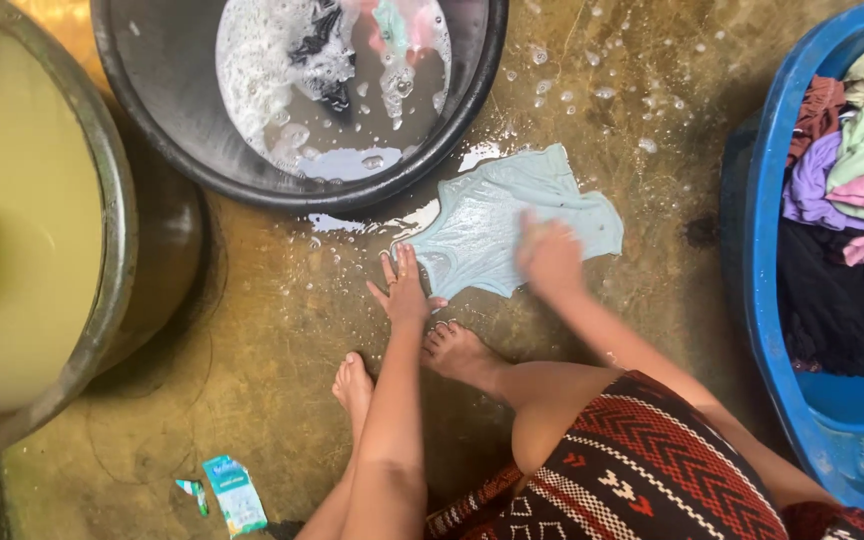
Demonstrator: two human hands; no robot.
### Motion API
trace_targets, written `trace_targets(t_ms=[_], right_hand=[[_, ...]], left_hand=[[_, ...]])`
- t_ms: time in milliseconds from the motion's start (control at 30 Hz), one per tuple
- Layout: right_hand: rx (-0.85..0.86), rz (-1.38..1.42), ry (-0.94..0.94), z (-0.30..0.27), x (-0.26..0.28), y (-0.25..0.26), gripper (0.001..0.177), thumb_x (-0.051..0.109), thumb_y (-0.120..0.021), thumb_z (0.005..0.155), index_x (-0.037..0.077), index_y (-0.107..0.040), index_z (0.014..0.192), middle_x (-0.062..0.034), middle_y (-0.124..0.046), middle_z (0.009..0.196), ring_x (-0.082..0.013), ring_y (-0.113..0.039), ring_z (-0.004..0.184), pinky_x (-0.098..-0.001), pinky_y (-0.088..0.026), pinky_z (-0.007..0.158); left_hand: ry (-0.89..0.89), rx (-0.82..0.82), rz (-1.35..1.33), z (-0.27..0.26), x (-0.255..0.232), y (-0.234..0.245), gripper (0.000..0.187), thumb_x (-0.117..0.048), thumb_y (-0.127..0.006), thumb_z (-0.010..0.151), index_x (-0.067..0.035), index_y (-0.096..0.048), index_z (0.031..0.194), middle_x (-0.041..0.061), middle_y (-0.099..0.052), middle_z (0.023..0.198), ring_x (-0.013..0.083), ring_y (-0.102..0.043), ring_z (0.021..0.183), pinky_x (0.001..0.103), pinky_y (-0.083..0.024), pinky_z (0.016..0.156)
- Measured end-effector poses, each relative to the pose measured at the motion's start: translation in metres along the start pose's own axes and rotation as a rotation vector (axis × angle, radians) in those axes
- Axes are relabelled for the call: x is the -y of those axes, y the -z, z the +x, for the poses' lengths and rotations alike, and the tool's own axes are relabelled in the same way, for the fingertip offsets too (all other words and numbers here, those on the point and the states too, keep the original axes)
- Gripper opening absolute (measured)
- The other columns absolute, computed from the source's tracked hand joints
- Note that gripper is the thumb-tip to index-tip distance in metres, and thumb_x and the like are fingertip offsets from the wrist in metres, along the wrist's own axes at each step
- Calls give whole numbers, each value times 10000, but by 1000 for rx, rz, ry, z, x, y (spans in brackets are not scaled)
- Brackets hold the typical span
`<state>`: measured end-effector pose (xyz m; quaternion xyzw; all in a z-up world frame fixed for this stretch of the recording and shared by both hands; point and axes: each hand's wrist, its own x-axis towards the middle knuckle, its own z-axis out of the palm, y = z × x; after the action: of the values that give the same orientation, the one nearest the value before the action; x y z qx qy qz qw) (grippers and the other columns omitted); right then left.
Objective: Hand-washing several items of clothing in a basin using a bar of soap.
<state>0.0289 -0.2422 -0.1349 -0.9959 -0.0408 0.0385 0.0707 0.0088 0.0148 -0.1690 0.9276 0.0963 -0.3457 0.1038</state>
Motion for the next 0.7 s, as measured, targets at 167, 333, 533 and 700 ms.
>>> trace_targets(t_ms=[167,333,533,700], right_hand=[[-51,-66,378,-31,36,-33,555,227,-590,876,286,-536,1425,-207,-651,1090,-365,-673,857,-515,-521,680],[35,7,49,-10,-36,-20,527,369,-554,1010,318,-477,1529,-215,-617,1180,-356,-644,862,-486,-502,659],[-15,-125,-291,25,-39,-36,592,408,-572,947,334,-448,1522,-204,-575,1188,-435,-596,1000,-556,-479,752],[55,91,451,-16,72,-34,618,224,-581,883,129,-514,1490,-178,-641,1198,-345,-636,962,-473,-495,778]], left_hand=[[73,32,-51,2,-8,5,1443,-504,-925,602,-322,61,1640,-180,50,1725,146,59,1598,734,44,1174],[132,-13,-66,-10,-9,-2,1411,-516,-924,621,-351,46,1633,-191,41,1718,137,44,1591,779,85,1145],[157,20,-94,-5,-11,14,1432,-497,-934,616,-396,69,1634,-210,26,1716,136,49,1596,765,102,1153],[141,28,-52,-6,-10,7,1456,-511,-944,591,-391,72,1627,-211,52,1718,153,52,1590,783,78,1127]])
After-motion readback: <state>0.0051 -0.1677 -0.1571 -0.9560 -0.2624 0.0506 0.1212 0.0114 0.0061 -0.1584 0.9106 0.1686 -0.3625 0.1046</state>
